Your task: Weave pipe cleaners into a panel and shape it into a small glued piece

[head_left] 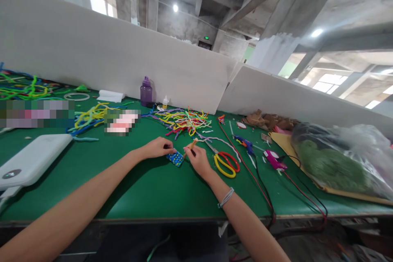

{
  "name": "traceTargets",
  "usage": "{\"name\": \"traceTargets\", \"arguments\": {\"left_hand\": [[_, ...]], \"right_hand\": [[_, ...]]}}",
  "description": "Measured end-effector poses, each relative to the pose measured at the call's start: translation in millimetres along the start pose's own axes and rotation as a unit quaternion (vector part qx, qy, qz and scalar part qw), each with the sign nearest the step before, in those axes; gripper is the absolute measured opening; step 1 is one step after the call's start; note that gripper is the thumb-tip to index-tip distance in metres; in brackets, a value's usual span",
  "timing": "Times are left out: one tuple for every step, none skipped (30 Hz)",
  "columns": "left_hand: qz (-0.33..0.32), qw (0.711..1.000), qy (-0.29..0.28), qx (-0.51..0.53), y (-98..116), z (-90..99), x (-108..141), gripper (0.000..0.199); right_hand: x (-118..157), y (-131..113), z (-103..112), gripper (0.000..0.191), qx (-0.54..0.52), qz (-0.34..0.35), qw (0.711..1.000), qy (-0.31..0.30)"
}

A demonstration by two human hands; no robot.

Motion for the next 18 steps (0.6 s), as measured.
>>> {"name": "traceTargets", "arguments": {"left_hand": [[0.0, 1.0, 0.0, 0.0, 0.0, 0.1, -0.1, 0.043], [0.001, 1.0, 0.001, -0.001, -0.1, 0.2, -0.3, 0.044], [0.001, 1.0, 0.002, -0.001, -0.2, 0.4, -0.5, 0.044], [0.002, 1.0, 0.003, -0.002, -0.2, 0.4, -0.9, 0.044], [0.002, 1.0, 0.004, -0.003, 0.0, 0.5, -1.2, 0.044], [0.001, 1.0, 0.004, -0.005, 0.4, 0.3, -1.5, 0.043], [0.002, 1.0, 0.005, -0.008, 0.5, 0.3, -1.8, 0.043], [0.001, 1.0, 0.006, -0.012, 1.2, 0.0, -2.0, 0.043], [0.0, 1.0, 0.009, -0.02, 2.3, 0.4, -2.2, 0.044], [-0.001, 0.999, 0.013, -0.03, 3.3, 0.7, -2.3, 0.045], [-0.001, 0.999, 0.016, -0.039, 4.4, 1.0, -2.5, 0.045], [-0.001, 0.999, 0.021, -0.046, 5.3, 1.6, -2.6, 0.046], [0.0, 0.998, 0.023, -0.051, 5.9, 1.9, -2.9, 0.047], [0.002, 0.998, 0.025, -0.054, 6.4, 2.1, -3.1, 0.047], [0.003, 0.998, 0.025, -0.056, 6.7, 2.2, -3.5, 0.047], [0.004, 0.998, 0.025, -0.058, 7.1, 2.3, -3.8, 0.048], [0.003, 0.998, 0.025, -0.06, 7.8, 2.5, -4.0, 0.048], [0.002, 0.998, 0.024, -0.062, 8.6, 2.5, -4.3, 0.048]], "right_hand": [[-0.2, 0.3, 0.3, 0.027, -0.001, -0.001, 1.0, 0.0], [-0.4, 1.0, 0.5, 0.028, -0.003, -0.004, 1.0, -0.001], [-0.5, 2.1, 0.6, 0.028, -0.006, -0.009, 1.0, -0.003], [-0.5, 3.5, 0.6, 0.029, -0.009, -0.016, 1.0, -0.005], [-0.5, 5.0, 0.5, 0.029, -0.012, -0.023, 1.0, -0.007], [-0.5, 6.3, 0.6, 0.03, -0.017, -0.03, 0.999, -0.009], [-0.5, 7.4, 0.5, 0.03, -0.022, -0.037, 0.999, -0.011], [-0.5, 8.2, 0.4, 0.03, -0.027, -0.043, 0.999, -0.013], [-0.5, 8.8, 0.6, 0.03, -0.031, -0.048, 0.998, -0.013], [-0.5, 9.2, 0.7, 0.03, -0.034, -0.052, 0.998, -0.014], [-0.5, 9.4, 1.0, 0.03, -0.036, -0.056, 0.998, -0.014], [-0.6, 9.6, 1.6, 0.031, -0.037, -0.06, 0.997, -0.014], [-0.6, 9.9, 2.3, 0.031, -0.038, -0.064, 0.997, -0.013], [-0.5, 10.2, 2.8, 0.031, -0.038, -0.068, 0.997, -0.013], [-0.5, 10.5, 3.2, 0.032, -0.039, -0.072, 0.997, -0.014], [-0.4, 10.5, 3.6, 0.032, -0.039, -0.074, 0.996, -0.015], [-0.3, 10.5, 3.9, 0.032, -0.039, -0.075, 0.996, -0.016], [-0.2, 10.2, 4.2, 0.032, -0.038, -0.075, 0.996, -0.017]]}}
Point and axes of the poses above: each hand's wrist, its own x-axis away from the middle knuckle, its own z-axis out of the back of the hand, y = z × x, the point moved 10 cm from there along -x, towards the middle knuckle, and after that the axes turned 7 degrees about -y, right-handed, at the moved point
